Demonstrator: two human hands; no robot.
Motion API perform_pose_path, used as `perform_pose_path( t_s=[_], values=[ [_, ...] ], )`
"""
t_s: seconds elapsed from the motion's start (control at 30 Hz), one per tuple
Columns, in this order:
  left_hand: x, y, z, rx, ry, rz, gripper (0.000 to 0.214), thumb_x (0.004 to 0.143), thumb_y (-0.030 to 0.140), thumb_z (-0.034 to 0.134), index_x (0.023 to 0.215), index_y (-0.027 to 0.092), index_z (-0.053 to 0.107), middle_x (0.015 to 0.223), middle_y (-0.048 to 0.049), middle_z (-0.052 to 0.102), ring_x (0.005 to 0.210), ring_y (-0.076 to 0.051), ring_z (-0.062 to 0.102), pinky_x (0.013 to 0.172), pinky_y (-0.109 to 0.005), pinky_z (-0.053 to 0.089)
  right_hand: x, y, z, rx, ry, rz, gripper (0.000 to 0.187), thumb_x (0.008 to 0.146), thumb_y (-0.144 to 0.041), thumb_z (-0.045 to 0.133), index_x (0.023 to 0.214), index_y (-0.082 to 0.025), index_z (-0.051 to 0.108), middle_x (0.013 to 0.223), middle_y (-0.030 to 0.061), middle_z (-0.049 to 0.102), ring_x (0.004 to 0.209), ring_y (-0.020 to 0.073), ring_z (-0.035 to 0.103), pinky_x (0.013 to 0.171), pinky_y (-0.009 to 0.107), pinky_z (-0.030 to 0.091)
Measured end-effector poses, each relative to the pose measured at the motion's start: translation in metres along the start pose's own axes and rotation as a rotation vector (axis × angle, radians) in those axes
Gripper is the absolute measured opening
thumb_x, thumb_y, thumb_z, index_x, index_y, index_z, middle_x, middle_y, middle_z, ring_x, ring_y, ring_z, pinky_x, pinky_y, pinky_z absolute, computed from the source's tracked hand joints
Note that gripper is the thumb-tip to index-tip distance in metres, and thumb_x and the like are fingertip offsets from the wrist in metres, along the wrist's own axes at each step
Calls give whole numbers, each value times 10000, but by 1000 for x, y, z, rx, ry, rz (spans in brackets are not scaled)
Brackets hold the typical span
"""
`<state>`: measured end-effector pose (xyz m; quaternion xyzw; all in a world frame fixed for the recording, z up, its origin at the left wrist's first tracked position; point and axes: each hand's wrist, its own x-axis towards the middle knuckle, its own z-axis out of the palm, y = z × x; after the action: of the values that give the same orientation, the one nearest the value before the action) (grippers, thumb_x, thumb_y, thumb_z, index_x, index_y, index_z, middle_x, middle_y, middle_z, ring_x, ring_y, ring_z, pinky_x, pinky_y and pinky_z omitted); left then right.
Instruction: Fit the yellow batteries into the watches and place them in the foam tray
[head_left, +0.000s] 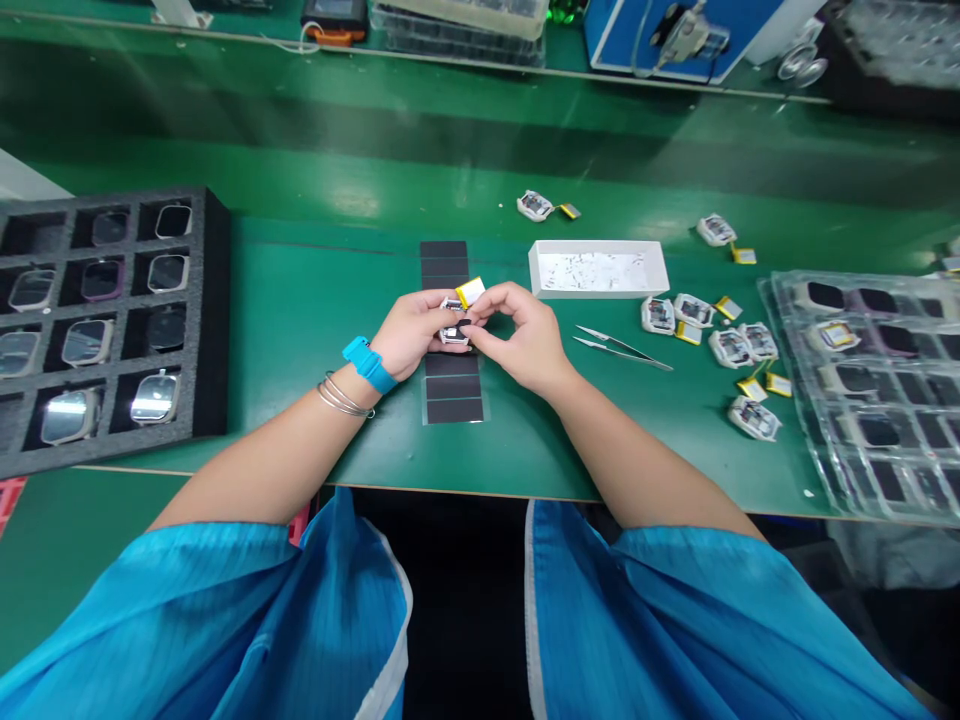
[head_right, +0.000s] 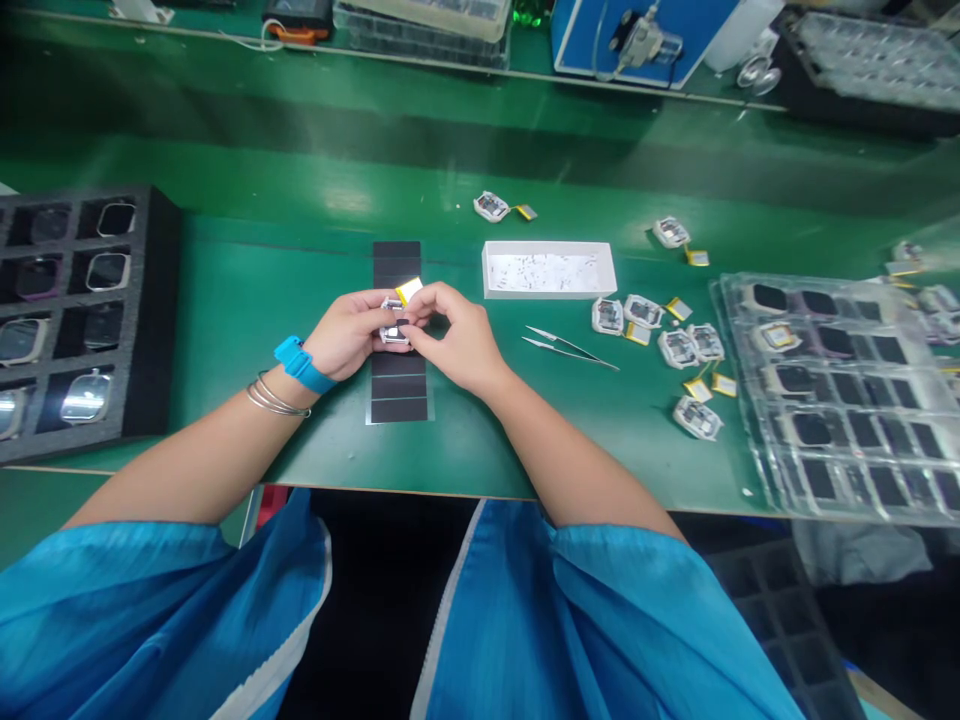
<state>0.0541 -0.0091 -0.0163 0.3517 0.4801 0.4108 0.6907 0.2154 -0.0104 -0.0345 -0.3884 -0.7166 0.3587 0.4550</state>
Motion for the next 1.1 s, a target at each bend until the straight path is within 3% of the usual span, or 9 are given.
perform_pose_path(
  t_s=[0.27,0.4,0.5,0.57,0.63,0.73,0.93,1.1],
  values=[
    [0,-1,1,-7,-1,8,129,722,85,632,834,118,686,715,-3,690,600,-94,648,585,-221,595,-3,-2,1,-148,-13,-2,120,782,-155,667,854,-216,591,843,-18,683,781,149,647,802,319,531],
    [0,-3,-1,-13,19,41,156,723,98,647,869,123,696,762,-8,709,616,-89,650,607,-218,593,-5,-7,4,-377,14,-58,84,821,-164,652,882,-216,629,923,37,674,970,223,626,923,410,499],
    [-1,-4,-3,-12,14,64,173,721,121,677,894,132,690,807,-21,728,643,-105,672,617,-234,598,-3,-3,2,-434,107,-42,249,795,-233,725,1027,-201,641,1130,98,626,1118,272,571,981,458,482],
    [-1,-4,-3,-4,-6,52,187,723,139,689,910,131,689,792,-29,728,655,-126,692,613,-244,597,0,4,-2,-343,118,42,414,779,-315,768,1148,-206,615,1195,98,609,1104,257,585,951,438,511],
    [-2,-5,-3,7,-32,28,211,723,146,694,933,129,691,783,-36,730,664,-150,712,610,-258,598,3,11,-6,-183,88,131,395,821,-402,737,1150,-214,626,1135,70,651,1014,217,631,891,391,541],
    [-3,-4,-3,16,-62,10,276,730,145,689,1005,129,697,851,-60,752,674,-167,727,613,-271,600,5,14,-9,-36,85,162,251,891,-442,659,949,-200,692,944,33,710,857,174,670,826,340,547],
    [-4,-3,-7,-31,-181,-20,449,667,27,657,1100,142,678,969,-64,759,788,-167,748,766,-290,612,2,0,-8,-180,200,41,114,885,-286,670,839,-199,728,843,12,745,798,163,680,799,310,525],
    [-2,-10,-4,-10,-116,-14,384,700,59,708,1073,143,667,903,-45,747,724,-159,739,708,-282,614,-2,-5,-4,-355,172,-6,131,911,-303,643,870,-222,738,843,5,766,820,183,694,887,364,509]
  ],
)
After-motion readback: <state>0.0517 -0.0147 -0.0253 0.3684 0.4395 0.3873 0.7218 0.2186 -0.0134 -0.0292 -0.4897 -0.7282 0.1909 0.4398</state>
